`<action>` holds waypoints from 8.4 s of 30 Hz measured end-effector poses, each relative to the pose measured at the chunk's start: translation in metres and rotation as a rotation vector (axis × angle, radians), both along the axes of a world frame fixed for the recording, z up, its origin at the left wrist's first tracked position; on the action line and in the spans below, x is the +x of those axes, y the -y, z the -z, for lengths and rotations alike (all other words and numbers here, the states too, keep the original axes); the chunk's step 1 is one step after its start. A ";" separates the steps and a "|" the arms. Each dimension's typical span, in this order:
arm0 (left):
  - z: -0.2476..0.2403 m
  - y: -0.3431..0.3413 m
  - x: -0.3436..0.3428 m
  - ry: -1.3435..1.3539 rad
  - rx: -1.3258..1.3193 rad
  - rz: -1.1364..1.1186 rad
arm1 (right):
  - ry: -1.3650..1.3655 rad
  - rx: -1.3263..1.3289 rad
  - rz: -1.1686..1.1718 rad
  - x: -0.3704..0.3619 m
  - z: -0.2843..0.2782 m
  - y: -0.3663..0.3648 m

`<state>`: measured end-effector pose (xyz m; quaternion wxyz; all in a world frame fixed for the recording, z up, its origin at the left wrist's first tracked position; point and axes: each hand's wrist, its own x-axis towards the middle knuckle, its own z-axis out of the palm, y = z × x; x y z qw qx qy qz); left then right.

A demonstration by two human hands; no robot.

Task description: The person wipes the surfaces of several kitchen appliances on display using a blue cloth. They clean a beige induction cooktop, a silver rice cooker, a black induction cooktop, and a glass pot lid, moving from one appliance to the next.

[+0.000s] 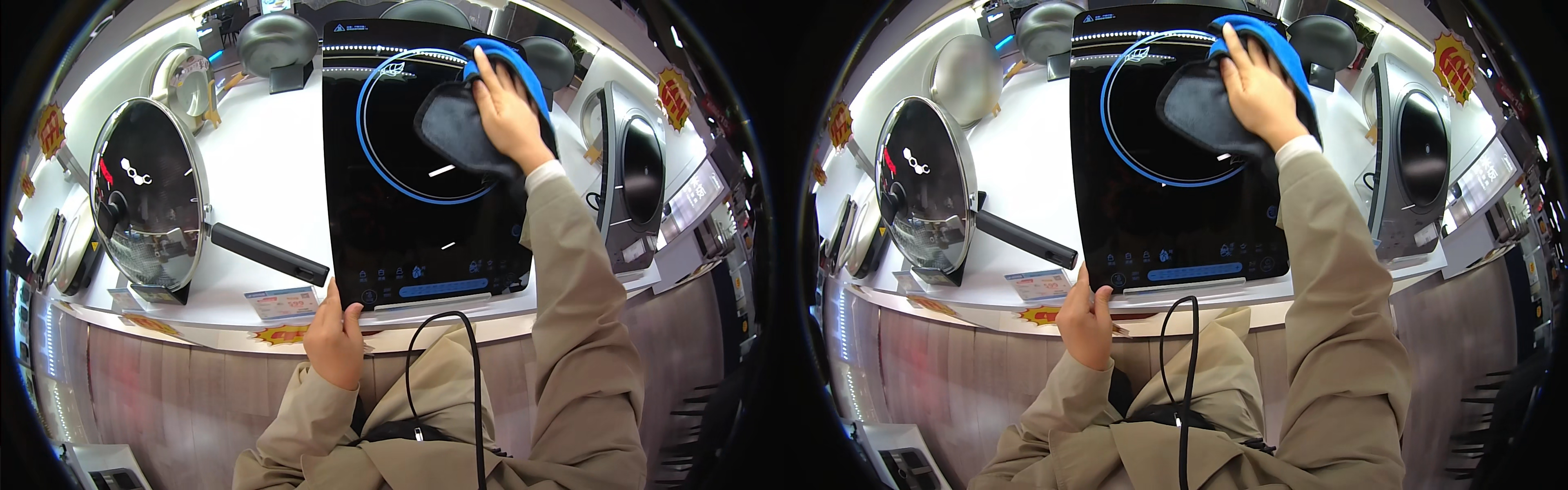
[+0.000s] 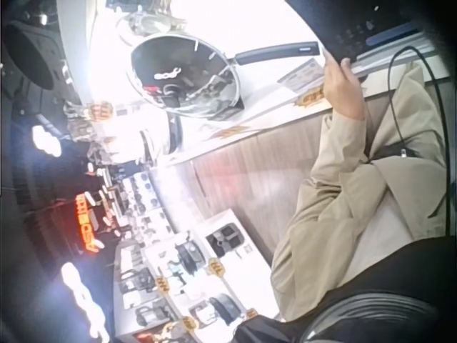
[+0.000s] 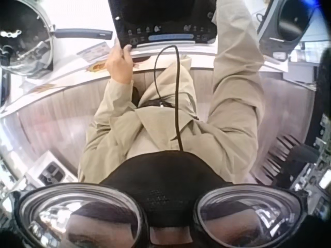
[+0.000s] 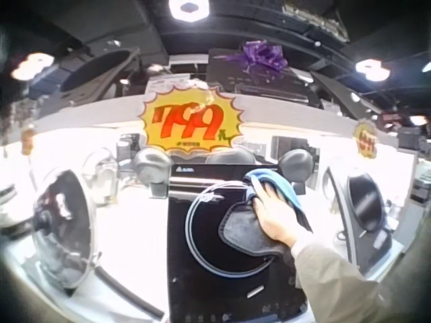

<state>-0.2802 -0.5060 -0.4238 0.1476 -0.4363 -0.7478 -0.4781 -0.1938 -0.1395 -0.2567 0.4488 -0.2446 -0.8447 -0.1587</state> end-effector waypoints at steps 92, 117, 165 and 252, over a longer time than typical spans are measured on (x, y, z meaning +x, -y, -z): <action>0.002 0.005 -0.008 0.055 0.003 0.050 | 0.055 -0.021 0.115 0.060 0.059 0.092; 0.004 0.005 -0.006 0.040 -0.009 0.047 | 0.274 0.116 -0.396 -0.154 -0.037 0.094; 0.012 0.012 -0.004 0.059 -0.084 0.101 | -0.157 -0.235 0.453 0.002 0.029 -0.051; 0.004 0.003 -0.004 0.023 -0.055 0.035 | -0.331 -0.502 0.170 0.112 0.136 0.131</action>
